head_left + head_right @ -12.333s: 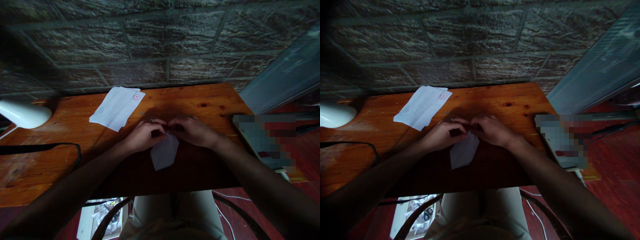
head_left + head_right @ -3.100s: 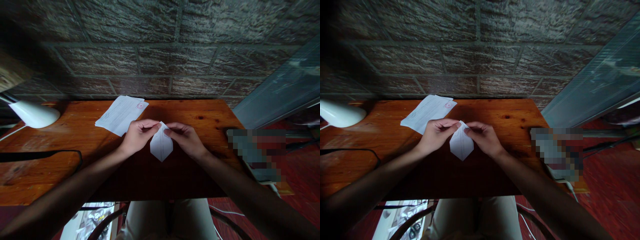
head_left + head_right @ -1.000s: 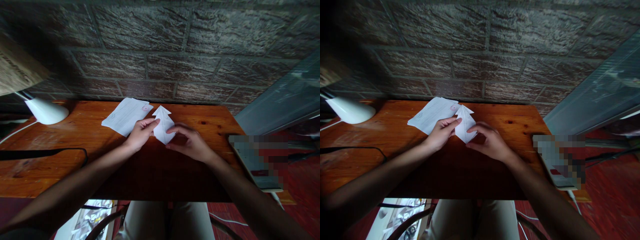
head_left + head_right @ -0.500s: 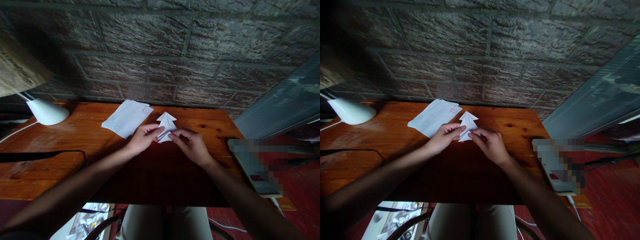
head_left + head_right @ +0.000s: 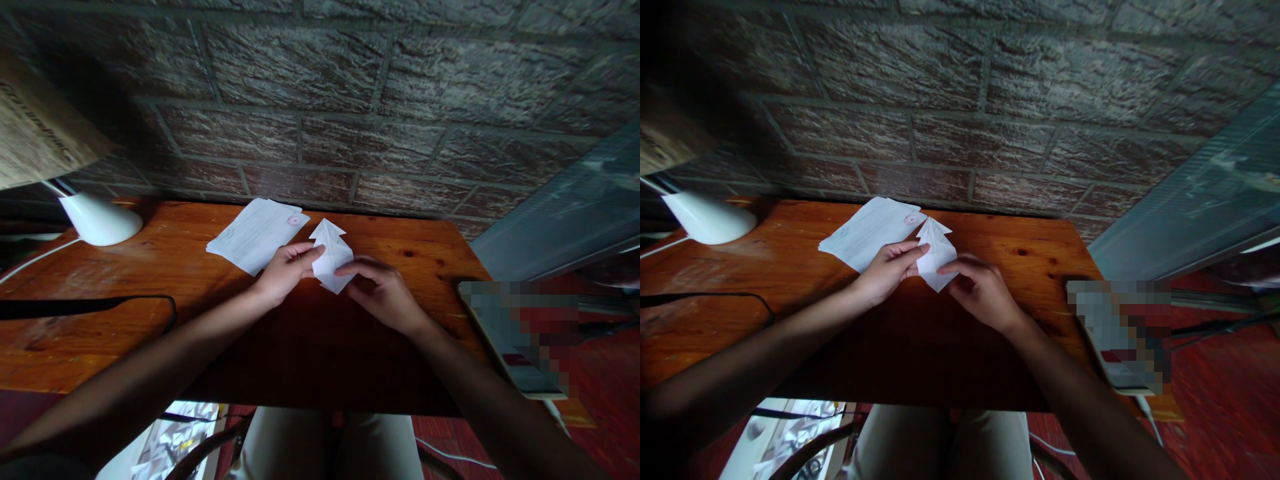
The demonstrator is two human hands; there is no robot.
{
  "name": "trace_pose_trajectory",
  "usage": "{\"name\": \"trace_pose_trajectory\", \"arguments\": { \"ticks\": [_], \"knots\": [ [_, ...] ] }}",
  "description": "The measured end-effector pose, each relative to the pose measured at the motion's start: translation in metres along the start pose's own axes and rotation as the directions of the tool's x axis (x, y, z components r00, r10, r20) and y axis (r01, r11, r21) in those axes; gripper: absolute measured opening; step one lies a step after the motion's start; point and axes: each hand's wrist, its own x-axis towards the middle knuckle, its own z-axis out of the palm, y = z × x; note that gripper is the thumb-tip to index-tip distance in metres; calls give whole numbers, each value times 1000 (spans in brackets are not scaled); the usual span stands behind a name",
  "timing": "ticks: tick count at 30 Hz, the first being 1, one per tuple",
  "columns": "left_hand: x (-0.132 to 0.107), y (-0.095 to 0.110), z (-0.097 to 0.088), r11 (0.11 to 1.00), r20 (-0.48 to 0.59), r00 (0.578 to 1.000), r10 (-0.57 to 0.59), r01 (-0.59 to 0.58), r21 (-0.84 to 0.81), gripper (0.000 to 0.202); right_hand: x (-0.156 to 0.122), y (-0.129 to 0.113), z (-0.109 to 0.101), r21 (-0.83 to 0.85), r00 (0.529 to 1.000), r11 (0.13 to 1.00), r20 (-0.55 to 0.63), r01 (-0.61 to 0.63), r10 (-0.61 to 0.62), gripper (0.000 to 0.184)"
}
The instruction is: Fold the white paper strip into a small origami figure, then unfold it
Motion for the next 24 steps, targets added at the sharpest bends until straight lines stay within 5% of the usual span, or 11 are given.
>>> {"name": "trace_pose_trajectory", "arguments": {
  "ticks": [5, 11, 21, 24],
  "knots": [
    [1, 1, -2, 998, -10, 1000, 0, 0, -55, 32, -1, -7, -4, 152, 995, 986, 82, -61, 49, 36],
    [-2, 6, 3, 998, -5, 1000, 22, -22, 62, 32, 0, 1, 0, 342, 974, 919, -44, -196, 224, 28],
    [-3, 9, 4, 984, 62, 993, 105, -113, 136, 34, 2, 0, -6, 409, 980, 899, -46, -159, 194, 44],
    [-3, 8, 4, 980, 48, 992, 114, -120, 160, 36, 2, 2, -6, 398, 971, 901, -86, -171, 222, 29]
  ]
}}
